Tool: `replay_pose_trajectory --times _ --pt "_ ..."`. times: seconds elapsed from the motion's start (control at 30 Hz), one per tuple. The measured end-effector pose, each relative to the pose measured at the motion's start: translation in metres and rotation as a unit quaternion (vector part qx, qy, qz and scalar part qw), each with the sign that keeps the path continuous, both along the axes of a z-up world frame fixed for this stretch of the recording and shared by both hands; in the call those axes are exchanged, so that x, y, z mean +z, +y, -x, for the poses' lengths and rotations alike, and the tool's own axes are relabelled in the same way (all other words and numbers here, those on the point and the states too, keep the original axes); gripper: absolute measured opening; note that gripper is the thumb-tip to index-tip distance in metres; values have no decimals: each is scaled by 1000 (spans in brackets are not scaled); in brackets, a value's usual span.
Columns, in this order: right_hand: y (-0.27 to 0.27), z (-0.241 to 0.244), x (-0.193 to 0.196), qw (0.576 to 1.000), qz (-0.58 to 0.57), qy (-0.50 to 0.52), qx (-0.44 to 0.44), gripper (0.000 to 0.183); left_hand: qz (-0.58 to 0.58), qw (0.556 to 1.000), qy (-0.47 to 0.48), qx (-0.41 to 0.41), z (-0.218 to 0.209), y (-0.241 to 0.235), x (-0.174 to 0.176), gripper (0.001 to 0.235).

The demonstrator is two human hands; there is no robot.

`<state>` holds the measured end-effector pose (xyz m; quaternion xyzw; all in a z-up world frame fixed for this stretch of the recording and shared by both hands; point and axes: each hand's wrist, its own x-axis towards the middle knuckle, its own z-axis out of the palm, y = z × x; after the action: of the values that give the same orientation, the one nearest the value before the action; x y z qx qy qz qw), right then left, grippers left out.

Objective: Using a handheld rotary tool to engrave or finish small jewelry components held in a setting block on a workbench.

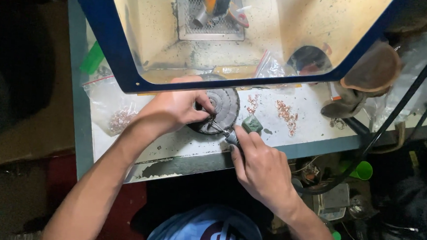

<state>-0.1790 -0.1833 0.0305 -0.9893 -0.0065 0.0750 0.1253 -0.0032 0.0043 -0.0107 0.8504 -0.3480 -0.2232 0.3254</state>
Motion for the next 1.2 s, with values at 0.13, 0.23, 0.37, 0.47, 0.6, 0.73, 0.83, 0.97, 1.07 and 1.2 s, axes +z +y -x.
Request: replay_pose_trajectory --times 0.13,0.23,0.37,0.47,0.6,0.73,0.83,0.97,1.07,1.2 --pt "0 1 2 1000 0 9 4 48 6 1000 -3 1 1 3 0 15" --pt "0 0 1 1000 4 1 -7 47 2 1000 -8 -6 -1 1 1 14" --pt "-1 1 2 1000 -5 1 -6 48 -8 1000 -2 1 -1 0 8 13" --pt "1 1 4 1000 -8 2 -11 48 -7 1000 -8 1 -2 -1 3 14" --pt "4 2 6 1000 17 -4 -8 50 12 999 -35 -4 -7 -5 -39 14" --pt "5 3 8 1000 24 1 -1 48 -8 999 -42 4 -1 -2 -29 17" --pt "2 7 7 1000 2 -30 -10 48 -25 1000 11 6 1 -1 -3 22" --pt "-9 17 6 996 -70 -46 -20 45 -74 990 111 42 1 -5 5 17" --pt "-22 28 5 987 -121 -101 -30 43 -55 994 87 37 7 0 18 17" --pt "-38 34 8 976 -163 -106 -102 50 86 995 -45 16 25 21 30 7"
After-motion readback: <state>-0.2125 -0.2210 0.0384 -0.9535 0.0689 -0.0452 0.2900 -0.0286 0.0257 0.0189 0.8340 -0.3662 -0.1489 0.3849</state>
